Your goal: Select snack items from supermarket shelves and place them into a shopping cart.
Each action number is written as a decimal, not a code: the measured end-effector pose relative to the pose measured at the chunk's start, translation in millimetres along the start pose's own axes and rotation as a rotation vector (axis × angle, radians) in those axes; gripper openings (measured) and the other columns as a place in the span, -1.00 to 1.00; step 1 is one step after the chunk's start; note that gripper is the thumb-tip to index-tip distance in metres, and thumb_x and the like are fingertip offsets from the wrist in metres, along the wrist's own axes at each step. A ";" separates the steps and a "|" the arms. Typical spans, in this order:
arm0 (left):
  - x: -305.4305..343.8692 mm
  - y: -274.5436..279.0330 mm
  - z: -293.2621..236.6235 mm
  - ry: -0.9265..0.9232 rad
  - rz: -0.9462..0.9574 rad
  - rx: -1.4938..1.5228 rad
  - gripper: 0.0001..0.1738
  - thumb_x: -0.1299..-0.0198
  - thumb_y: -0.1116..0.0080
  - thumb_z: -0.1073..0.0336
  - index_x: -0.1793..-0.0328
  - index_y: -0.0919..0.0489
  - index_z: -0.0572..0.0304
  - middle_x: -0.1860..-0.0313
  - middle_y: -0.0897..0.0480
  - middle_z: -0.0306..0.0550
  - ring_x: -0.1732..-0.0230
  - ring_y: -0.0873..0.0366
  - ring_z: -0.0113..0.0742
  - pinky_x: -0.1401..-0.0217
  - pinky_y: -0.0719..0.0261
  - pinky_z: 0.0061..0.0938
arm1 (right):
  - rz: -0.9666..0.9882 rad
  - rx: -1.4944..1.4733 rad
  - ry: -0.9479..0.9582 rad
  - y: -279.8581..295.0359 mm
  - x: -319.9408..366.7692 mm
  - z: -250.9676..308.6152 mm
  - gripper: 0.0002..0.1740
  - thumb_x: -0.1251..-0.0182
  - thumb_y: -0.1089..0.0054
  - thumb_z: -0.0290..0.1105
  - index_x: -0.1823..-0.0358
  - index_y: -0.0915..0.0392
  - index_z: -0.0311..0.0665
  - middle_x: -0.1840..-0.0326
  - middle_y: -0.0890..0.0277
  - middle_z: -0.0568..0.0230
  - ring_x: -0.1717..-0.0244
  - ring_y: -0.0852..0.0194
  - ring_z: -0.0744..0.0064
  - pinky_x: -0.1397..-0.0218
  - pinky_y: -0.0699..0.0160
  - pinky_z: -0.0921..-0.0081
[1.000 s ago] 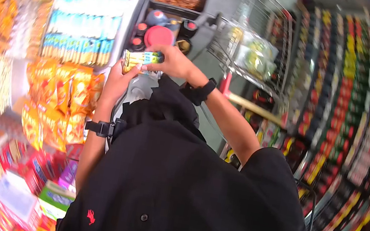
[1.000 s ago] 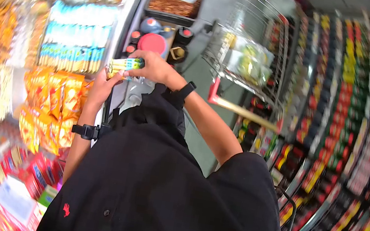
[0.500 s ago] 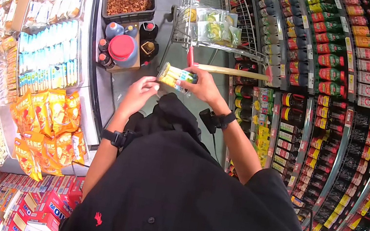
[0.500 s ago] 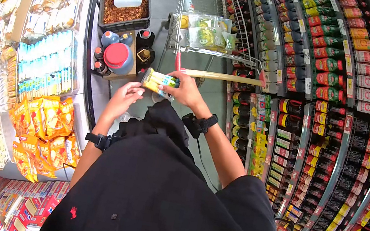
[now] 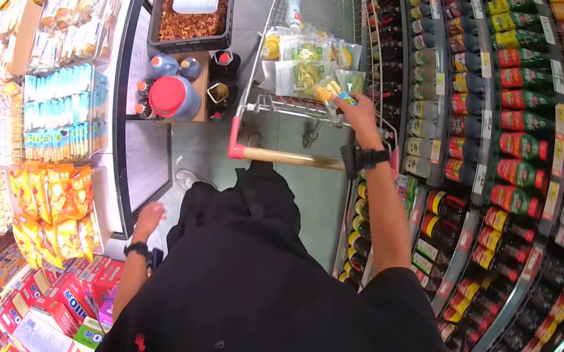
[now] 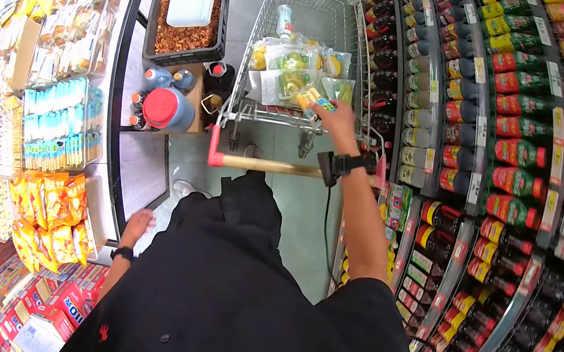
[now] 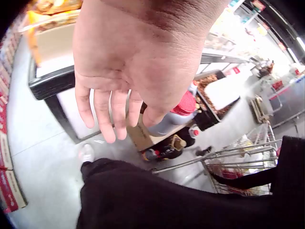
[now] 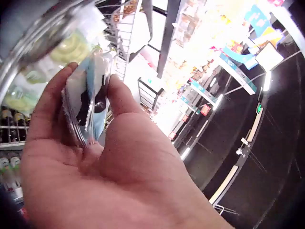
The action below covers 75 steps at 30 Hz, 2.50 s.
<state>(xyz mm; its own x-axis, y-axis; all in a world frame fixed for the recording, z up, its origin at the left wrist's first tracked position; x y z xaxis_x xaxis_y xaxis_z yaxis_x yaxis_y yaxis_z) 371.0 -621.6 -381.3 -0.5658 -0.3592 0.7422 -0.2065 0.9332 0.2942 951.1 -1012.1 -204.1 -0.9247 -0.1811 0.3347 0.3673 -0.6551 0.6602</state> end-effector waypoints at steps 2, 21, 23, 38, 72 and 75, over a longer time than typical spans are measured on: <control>50.1 -10.5 8.1 0.212 -0.018 0.008 -0.62 -0.33 -0.06 0.16 -0.12 -0.54 0.29 0.12 -0.70 0.00 0.17 -0.69 -0.26 0.35 -0.61 -0.45 | 0.014 0.096 0.007 5.9 -50.1 -36.7 -0.34 0.10 -0.50 0.05 0.18 -0.67 -0.45 0.37 -0.68 0.00 0.31 -0.70 0.22 0.18 -0.59 0.37; 275.5 -88.7 48.7 0.604 -0.246 -0.002 -0.62 -0.34 0.01 0.22 -0.16 -0.55 0.26 0.07 -0.67 -0.07 0.11 -0.61 -0.24 -0.02 -0.53 -0.40 | 0.158 0.205 0.038 -81.6 -270.6 -104.5 -0.40 -0.11 -0.40 -0.02 -0.01 -0.60 -0.39 0.13 -0.66 0.03 0.17 -0.67 0.11 0.09 -0.59 0.25; 274.8 -101.6 41.9 0.609 -0.247 0.033 -0.62 -0.34 0.01 0.20 -0.16 -0.55 0.25 0.07 -0.66 -0.10 0.12 -0.61 -0.26 0.01 -0.54 -0.42 | 0.156 0.173 0.050 -87.8 -274.0 -108.3 -0.36 -0.13 -0.33 0.06 -0.03 -0.59 -0.36 0.13 -0.65 -0.04 0.13 -0.65 0.01 0.01 -0.54 0.19; 170.6 -83.7 -44.0 0.414 -0.345 0.460 -0.66 -0.31 -0.04 0.15 -0.08 -0.57 0.18 0.09 -0.66 -0.21 0.09 -0.62 -0.36 0.03 -0.55 -0.43 | -0.024 0.282 0.840 -65.3 -158.1 101.6 -0.63 -0.17 -0.26 -0.46 -0.02 -0.49 -0.38 -0.03 -0.46 -0.10 -0.13 -0.38 -0.12 -0.23 -0.34 0.13; 138.5 165.7 -41.6 -0.110 -0.622 0.247 -0.55 -0.26 -0.16 0.13 -0.17 -0.48 0.23 -0.02 -0.63 0.15 -0.10 -0.58 0.06 -0.12 -0.53 -0.19 | 0.550 0.752 1.898 -600.5 311.7 499.8 -0.77 -0.16 -0.15 -0.47 0.12 -0.51 -0.17 0.07 -0.45 0.22 -0.09 -0.45 0.21 -0.06 -0.51 0.27; 133.0 160.0 -16.6 -0.123 -0.650 0.218 -0.56 -0.26 -0.16 0.11 -0.18 -0.48 0.18 -0.04 -0.63 0.10 -0.06 -0.60 0.04 -0.08 -0.55 -0.19 | 0.452 0.731 1.938 -605.8 313.9 500.5 -0.76 -0.19 -0.12 -0.40 0.09 -0.53 -0.08 0.09 -0.42 0.27 -0.08 -0.40 0.26 -0.08 -0.44 0.27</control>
<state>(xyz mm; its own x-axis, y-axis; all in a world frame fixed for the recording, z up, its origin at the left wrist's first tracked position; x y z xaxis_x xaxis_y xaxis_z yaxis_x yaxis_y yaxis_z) 276.0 -520.3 -225.6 -0.3566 -0.8538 0.3792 -0.6822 0.5153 0.5187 488.2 -305.0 -162.5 0.4919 -0.8614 -0.1265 0.0591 -0.1120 0.9920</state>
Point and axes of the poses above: each hand's wrist, its own x-axis away from the middle knuckle, its own y-axis out of the back of the hand, z = x × y, the point moved 8 cm from there along -x, towards the middle knuckle
